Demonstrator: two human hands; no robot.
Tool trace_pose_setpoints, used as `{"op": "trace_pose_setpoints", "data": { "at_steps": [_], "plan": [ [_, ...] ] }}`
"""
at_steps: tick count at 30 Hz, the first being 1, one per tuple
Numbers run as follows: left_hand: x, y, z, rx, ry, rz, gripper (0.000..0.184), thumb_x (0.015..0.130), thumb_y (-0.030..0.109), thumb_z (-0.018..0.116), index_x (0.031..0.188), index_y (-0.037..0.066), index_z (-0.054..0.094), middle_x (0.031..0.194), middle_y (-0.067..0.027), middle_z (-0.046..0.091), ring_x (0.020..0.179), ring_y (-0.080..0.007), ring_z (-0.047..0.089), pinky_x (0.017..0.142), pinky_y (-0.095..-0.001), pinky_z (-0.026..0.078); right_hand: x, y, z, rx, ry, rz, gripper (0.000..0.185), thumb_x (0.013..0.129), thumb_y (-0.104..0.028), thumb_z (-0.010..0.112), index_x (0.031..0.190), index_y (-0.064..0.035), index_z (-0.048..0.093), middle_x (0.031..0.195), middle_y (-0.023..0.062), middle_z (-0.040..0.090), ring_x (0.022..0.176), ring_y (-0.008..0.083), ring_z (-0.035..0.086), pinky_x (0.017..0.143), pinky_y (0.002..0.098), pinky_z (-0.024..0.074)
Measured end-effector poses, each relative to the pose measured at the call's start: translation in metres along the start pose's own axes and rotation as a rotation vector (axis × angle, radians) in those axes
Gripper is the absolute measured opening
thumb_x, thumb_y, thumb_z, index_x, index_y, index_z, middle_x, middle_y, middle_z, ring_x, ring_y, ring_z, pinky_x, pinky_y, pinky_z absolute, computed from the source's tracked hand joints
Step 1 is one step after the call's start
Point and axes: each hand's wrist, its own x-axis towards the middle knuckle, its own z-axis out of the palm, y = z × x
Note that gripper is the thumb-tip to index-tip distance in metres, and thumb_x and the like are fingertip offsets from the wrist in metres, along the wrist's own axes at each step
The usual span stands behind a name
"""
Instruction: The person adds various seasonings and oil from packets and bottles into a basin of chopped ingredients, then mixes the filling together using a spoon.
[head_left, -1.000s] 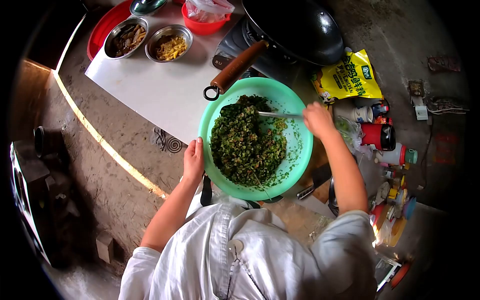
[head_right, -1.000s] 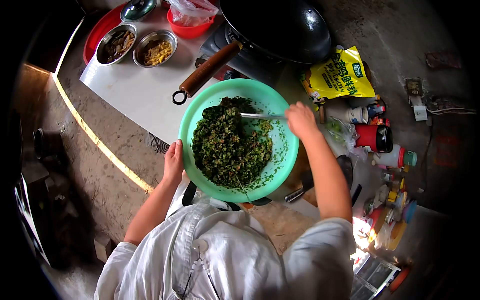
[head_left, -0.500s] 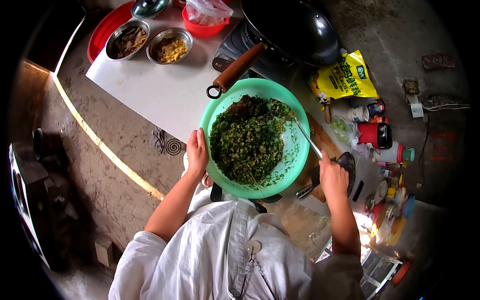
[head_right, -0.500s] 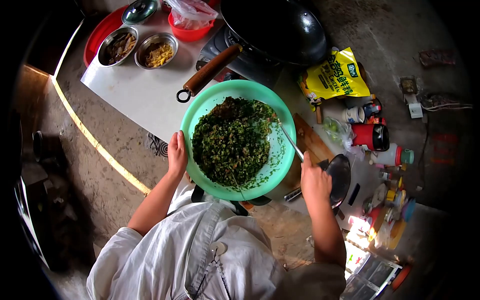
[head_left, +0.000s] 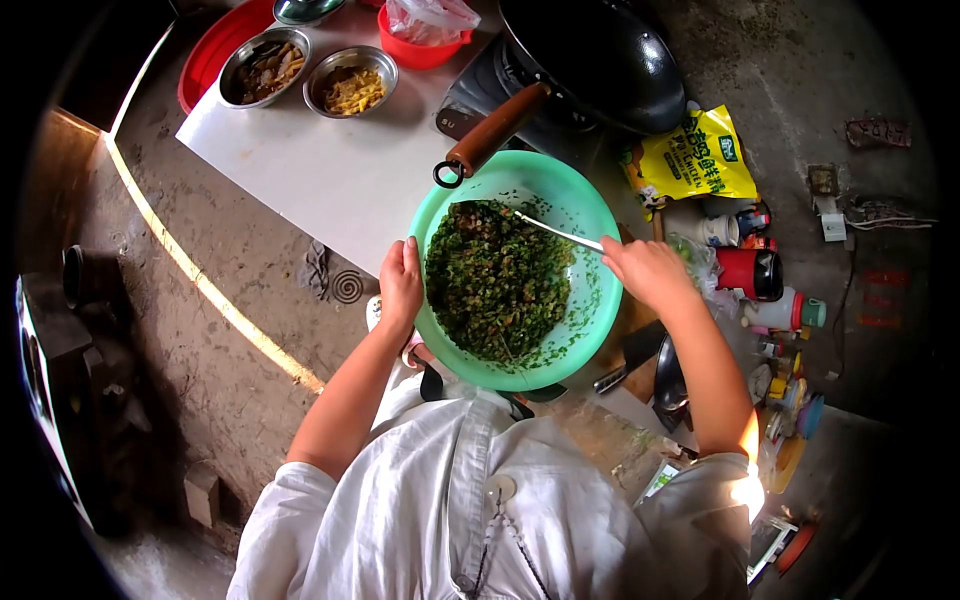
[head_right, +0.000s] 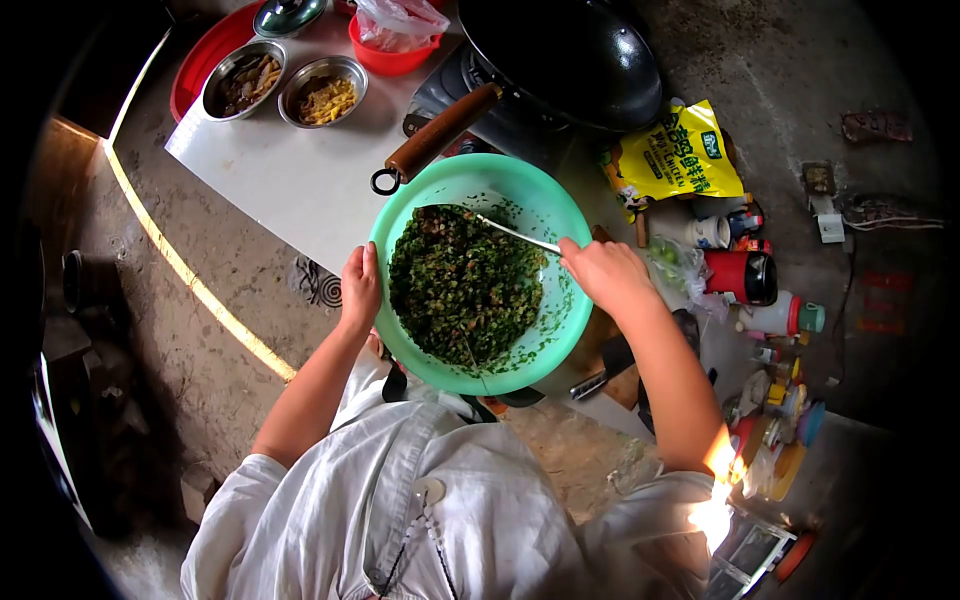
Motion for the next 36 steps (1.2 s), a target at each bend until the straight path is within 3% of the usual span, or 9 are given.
{"op": "trace_pose_setpoints", "data": {
  "at_steps": [4, 16, 24, 27, 30, 33, 34, 35, 36],
  "plan": [
    [-0.001, 0.005, -0.001, -0.022, -0.002, -0.017, 0.041, 0.093, 0.034, 0.037, 0.071, 0.000, 0.045, 0.057, 0.0002, 0.038, 0.054, -0.0093, 0.033, 0.049, -0.0268, 0.031, -0.046, -0.015, 0.010, -0.088, 0.025, -0.011, 0.033, 0.082, -0.019, 0.048, 0.114, -0.0105, 0.048, 0.065, 0.0129, 0.057, 0.060, 0.0277, 0.060, 0.051, 0.0397, 0.0463],
    [0.003, -0.006, 0.001, -0.106, 0.008, 0.005, 0.039, 0.093, 0.030, 0.039, 0.068, 0.000, 0.043, 0.054, 0.0000, 0.033, 0.053, -0.0099, 0.030, 0.047, -0.0282, 0.029, -0.160, -0.062, 0.022, 0.175, 0.203, 0.266, 0.031, 0.082, -0.019, 0.055, 0.114, -0.0189, 0.053, 0.063, 0.0118, 0.050, 0.056, 0.0300, 0.056, 0.049, 0.0410, 0.0441],
    [0.002, -0.004, 0.000, -0.135, -0.009, 0.023, 0.040, 0.093, 0.031, 0.039, 0.067, 0.002, 0.041, 0.055, 0.0018, 0.033, 0.053, -0.0083, 0.029, 0.046, -0.0265, 0.028, -0.136, -0.019, 0.096, 0.176, 0.313, 0.481, 0.034, 0.083, -0.020, 0.054, 0.116, -0.0229, 0.052, 0.062, 0.0130, 0.050, 0.056, 0.0340, 0.055, 0.053, 0.0435, 0.0446],
    [0.003, -0.005, 0.000, -0.146, -0.010, 0.022, 0.040, 0.093, 0.031, 0.039, 0.067, 0.002, 0.041, 0.055, 0.0019, 0.033, 0.053, -0.0083, 0.030, 0.046, -0.0265, 0.028, -0.108, -0.010, 0.129, 0.098, 0.246, 0.526, 0.040, 0.083, -0.019, 0.052, 0.122, -0.0245, 0.047, 0.068, 0.0135, 0.051, 0.059, 0.0338, 0.055, 0.055, 0.0440, 0.0458],
    [0.001, -0.002, -0.002, -0.113, -0.010, 0.019, 0.040, 0.093, 0.032, 0.038, 0.067, 0.002, 0.042, 0.055, 0.0017, 0.034, 0.052, -0.0084, 0.030, 0.047, -0.0264, 0.028, -0.099, -0.014, 0.153, 0.102, 0.250, 0.400, 0.045, 0.082, -0.016, 0.051, 0.126, -0.0262, 0.042, 0.076, 0.0138, 0.050, 0.064, 0.0329, 0.056, 0.058, 0.0439, 0.0470],
    [0.000, -0.001, -0.002, -0.125, -0.020, 0.001, 0.040, 0.094, 0.032, 0.038, 0.067, 0.002, 0.041, 0.055, 0.0013, 0.034, 0.053, -0.0086, 0.030, 0.047, -0.0265, 0.029, -0.103, -0.020, 0.163, 0.188, 0.146, 0.477, 0.051, 0.080, -0.010, 0.051, 0.128, -0.0257, 0.040, 0.088, 0.0116, 0.048, 0.084, 0.0293, 0.053, 0.071, 0.0407, 0.0460],
    [-0.001, 0.000, -0.002, -0.122, -0.023, 0.002, 0.040, 0.094, 0.032, 0.038, 0.067, 0.002, 0.041, 0.055, 0.0013, 0.034, 0.053, -0.0086, 0.030, 0.047, -0.0265, 0.029, -0.104, -0.024, 0.160, 0.166, 0.183, 0.467, 0.046, 0.078, -0.009, 0.053, 0.123, -0.0174, 0.046, 0.093, 0.0100, 0.049, 0.090, 0.0282, 0.050, 0.077, 0.0395, 0.0428],
    [-0.002, 0.001, -0.003, -0.110, -0.018, -0.001, 0.040, 0.094, 0.032, 0.038, 0.067, 0.003, 0.041, 0.056, 0.0011, 0.034, 0.053, -0.0088, 0.031, 0.047, -0.0266, 0.029, -0.104, -0.028, 0.157, 0.168, 0.183, 0.469, 0.046, 0.078, -0.009, 0.053, 0.123, -0.0174, 0.046, 0.093, 0.0100, 0.049, 0.090, 0.0282, 0.050, 0.077, 0.0395, 0.0428],
    [-0.003, 0.002, -0.002, -0.099, -0.013, -0.004, 0.040, 0.094, 0.032, 0.037, 0.068, 0.003, 0.041, 0.056, 0.0009, 0.035, 0.053, -0.0090, 0.031, 0.047, -0.0267, 0.029, -0.104, -0.036, 0.154, 0.154, 0.365, 0.430, 0.040, 0.077, -0.010, 0.054, 0.116, -0.0129, 0.050, 0.095, 0.0095, 0.049, 0.090, 0.0281, 0.049, 0.077, 0.0386, 0.0418]
  ]
}}
